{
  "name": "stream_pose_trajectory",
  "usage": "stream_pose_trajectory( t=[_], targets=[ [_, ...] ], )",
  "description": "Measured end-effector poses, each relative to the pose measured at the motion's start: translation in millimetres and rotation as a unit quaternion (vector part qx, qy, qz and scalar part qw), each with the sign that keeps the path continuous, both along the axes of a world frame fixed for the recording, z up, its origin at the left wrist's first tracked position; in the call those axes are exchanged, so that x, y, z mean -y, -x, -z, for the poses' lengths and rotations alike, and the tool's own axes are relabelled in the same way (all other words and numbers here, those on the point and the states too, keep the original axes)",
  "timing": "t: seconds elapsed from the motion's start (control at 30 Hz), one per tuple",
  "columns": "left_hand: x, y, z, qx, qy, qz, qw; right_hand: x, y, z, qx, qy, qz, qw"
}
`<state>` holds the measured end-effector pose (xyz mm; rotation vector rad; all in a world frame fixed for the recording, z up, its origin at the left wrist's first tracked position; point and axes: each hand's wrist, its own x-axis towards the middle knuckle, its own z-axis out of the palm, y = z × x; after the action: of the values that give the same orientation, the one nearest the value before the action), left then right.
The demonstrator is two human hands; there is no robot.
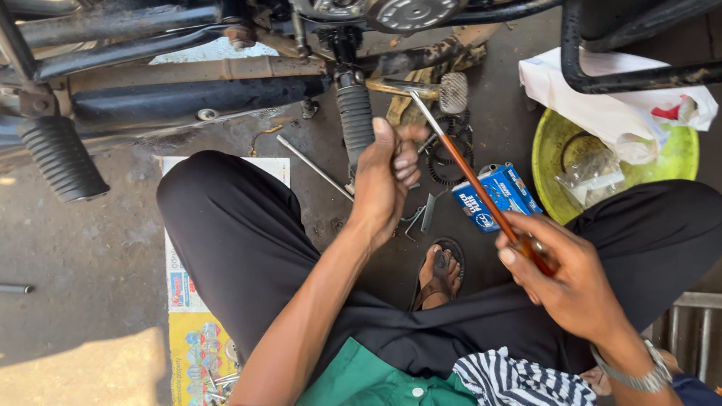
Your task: The person cleans a circular metal part with a cloth, then uses a screwdriver to adjust components on the motorcycle engine. They also use a hammer to tap the screwdriver handle while working on the engine.
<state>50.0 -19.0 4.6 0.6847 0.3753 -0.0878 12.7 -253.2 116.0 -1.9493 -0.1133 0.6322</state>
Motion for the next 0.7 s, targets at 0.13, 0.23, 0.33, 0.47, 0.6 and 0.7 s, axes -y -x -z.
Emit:
stream_pose_trajectory(
  t=[0.13, 0.23, 0.33, 0.47, 0.6, 0.7],
  targets=[
    [-16.5, -2.3, -24.5, 0.052, 0.085, -0.023, 0.995, 7.2, 8.9, -13.1, 0.081, 0.092, -0.085, 0.989],
    [-22.7, -1.6, -33.4, 0.062, 0.094, -0.008, 0.994, 6.7, 12.7, -12.9, 0.084, 0.078, -0.105, 0.988],
    [-22.7, -0.8, -35.3, 0.083, 0.084, 0.017, 0.993, 4.3, 11.0, -10.7, 0.077, 0.083, -0.111, 0.987],
    [-21.4, -0.6, -33.7, 0.095, 0.074, 0.021, 0.993, 1.4, 8.6, -12.0, 0.011, 0.068, -0.089, 0.994],
    [-23.2, -1.0, -33.5, 0.107, 0.04, 0.016, 0.993, 5.1, 10.0, -13.4, -0.085, -0.01, -0.058, 0.995],
    [-27.3, -0.4, -36.3, 0.116, -0.011, 0.033, 0.993, 16.4, 8.4, -9.3, -0.201, -0.108, -0.011, 0.974]
  ],
)
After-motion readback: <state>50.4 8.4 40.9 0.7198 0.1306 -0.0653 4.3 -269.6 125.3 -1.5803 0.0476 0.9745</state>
